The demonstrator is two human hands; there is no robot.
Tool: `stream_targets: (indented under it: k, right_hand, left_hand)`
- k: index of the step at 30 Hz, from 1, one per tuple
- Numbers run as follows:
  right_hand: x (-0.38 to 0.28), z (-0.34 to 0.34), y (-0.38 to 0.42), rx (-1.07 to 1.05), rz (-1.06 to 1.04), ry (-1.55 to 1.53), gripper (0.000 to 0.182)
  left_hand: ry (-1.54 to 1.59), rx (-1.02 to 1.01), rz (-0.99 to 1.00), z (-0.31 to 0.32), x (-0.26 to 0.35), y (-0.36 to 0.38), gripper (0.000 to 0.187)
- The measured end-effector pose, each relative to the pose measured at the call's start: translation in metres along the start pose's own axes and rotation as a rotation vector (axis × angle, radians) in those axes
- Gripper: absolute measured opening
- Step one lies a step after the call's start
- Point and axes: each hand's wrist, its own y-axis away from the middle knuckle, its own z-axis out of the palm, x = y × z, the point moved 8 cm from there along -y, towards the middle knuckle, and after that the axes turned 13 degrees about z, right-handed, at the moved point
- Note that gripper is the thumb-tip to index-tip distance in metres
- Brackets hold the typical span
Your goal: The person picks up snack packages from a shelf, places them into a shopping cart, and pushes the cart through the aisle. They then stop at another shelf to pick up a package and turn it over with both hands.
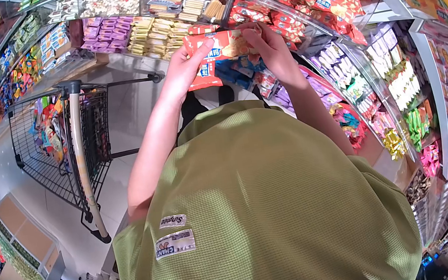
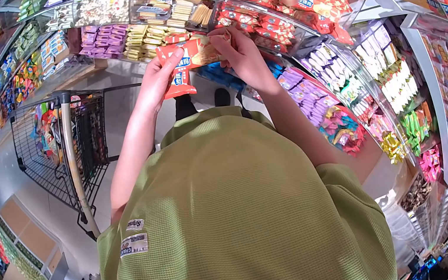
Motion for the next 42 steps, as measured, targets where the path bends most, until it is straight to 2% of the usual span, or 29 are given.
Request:
stream_targets:
  k: [26, 32, 42]
  right_hand:
    - [0.019, -0.001, -0.004, 0.002, -0.014, 0.071, 0.026]
    - [0.021, -0.001, 0.001, 0.023, 0.035, 0.079, 0.027]
    - [0.016, 0.006, 0.001, 0.018, -0.004, 0.057, 0.024]
  left_hand:
    - [0.009, -0.013, -0.034, -0.004, -0.014, 0.002, 0.031]
    - [0.005, -0.027, -0.02, -0.004, -0.015, 0.001, 0.032]
    - [0.12, 0.056, -0.055, -0.014, -0.019, -0.001, 0.043]
